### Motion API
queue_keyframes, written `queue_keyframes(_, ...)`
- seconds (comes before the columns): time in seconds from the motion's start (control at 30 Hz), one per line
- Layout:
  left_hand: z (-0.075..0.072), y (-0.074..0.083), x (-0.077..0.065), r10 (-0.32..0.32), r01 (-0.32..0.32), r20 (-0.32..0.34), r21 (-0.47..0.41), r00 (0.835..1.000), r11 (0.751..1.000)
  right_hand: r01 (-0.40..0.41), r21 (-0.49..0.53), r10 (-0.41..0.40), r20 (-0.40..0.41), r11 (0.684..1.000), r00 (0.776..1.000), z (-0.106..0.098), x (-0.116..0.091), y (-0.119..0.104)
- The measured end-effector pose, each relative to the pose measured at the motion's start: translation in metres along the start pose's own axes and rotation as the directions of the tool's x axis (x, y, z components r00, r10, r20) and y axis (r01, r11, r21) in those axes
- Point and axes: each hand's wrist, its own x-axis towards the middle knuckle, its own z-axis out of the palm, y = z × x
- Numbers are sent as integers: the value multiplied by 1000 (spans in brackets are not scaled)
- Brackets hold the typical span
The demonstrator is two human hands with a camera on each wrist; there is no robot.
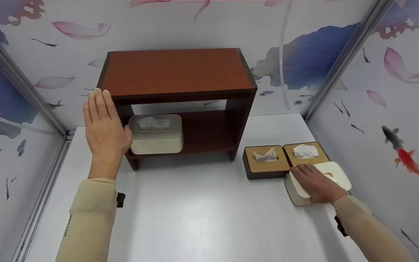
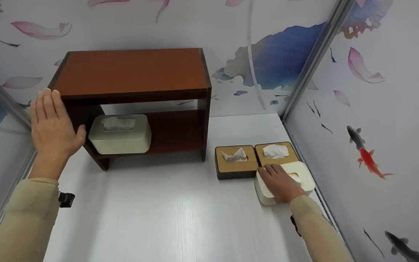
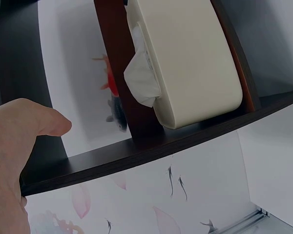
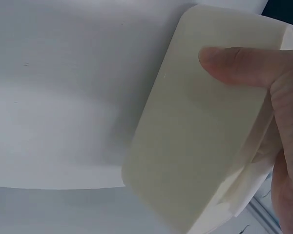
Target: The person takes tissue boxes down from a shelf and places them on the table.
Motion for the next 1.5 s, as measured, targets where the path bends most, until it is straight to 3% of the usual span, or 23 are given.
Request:
queue_keyframes(0.43,-1,-2,-1,-6,6,-6,-15,1000,1000,-73,3,73,38,997,997,-3,-6,3)
queue_keyframes(0.73,-1,0,-1,-5,5,4,-17,1000,1000,-77,-3,77,-2,997,997,-3,-10,0)
queue_keyframes(1.1,0,0,0,-3,3,-5,-5,1000,1000,-128,3,127,68,992,990,-5,-4,-3)
queue_keyframes(1.33,0,1,-1,-1,1,-10,-3,1000,1000,-187,110,173,132,976,976,-8,0,-4)
queue_keyframes(1.5,0,0,-1,-4,4,-8,-3,1000,1000,-212,177,195,110,961,975,-18,7,-8)
